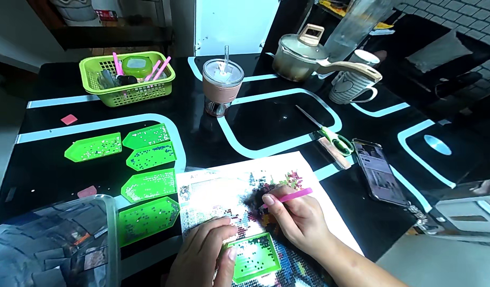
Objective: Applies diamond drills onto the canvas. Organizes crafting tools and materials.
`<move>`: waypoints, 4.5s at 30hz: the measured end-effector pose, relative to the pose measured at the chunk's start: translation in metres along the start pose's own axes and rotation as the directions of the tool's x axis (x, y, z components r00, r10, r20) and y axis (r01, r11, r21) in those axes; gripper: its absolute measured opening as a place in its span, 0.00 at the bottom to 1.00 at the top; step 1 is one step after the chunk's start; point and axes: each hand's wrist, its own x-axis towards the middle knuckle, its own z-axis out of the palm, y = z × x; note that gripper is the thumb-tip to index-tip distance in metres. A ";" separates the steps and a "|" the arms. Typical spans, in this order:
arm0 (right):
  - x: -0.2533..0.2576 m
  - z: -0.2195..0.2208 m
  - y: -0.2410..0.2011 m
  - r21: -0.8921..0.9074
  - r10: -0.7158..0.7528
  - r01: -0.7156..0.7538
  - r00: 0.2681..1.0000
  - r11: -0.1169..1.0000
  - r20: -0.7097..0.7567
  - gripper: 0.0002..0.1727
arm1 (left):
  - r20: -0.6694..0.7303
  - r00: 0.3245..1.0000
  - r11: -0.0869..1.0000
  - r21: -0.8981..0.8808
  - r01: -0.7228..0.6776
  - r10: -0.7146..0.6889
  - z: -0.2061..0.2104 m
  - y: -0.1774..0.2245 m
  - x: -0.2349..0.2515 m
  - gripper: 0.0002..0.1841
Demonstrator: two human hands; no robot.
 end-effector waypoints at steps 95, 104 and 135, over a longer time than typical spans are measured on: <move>0.012 0.001 0.000 -0.024 -0.009 0.011 0.998 1.000 0.070 0.19 | -0.007 1.000 1.000 -0.021 0.010 -0.010 -0.002 0.001 -0.001 0.17; 0.009 -0.001 -0.022 0.337 0.107 -0.146 0.986 0.930 0.130 0.18 | -0.036 0.999 0.999 -0.029 0.016 -0.018 -0.001 0.001 -0.001 0.18; 0.013 -0.001 -0.001 0.289 0.352 -0.348 0.935 0.892 0.038 0.14 | -0.013 0.999 0.999 -0.035 0.040 -0.040 -0.001 0.002 0.000 0.18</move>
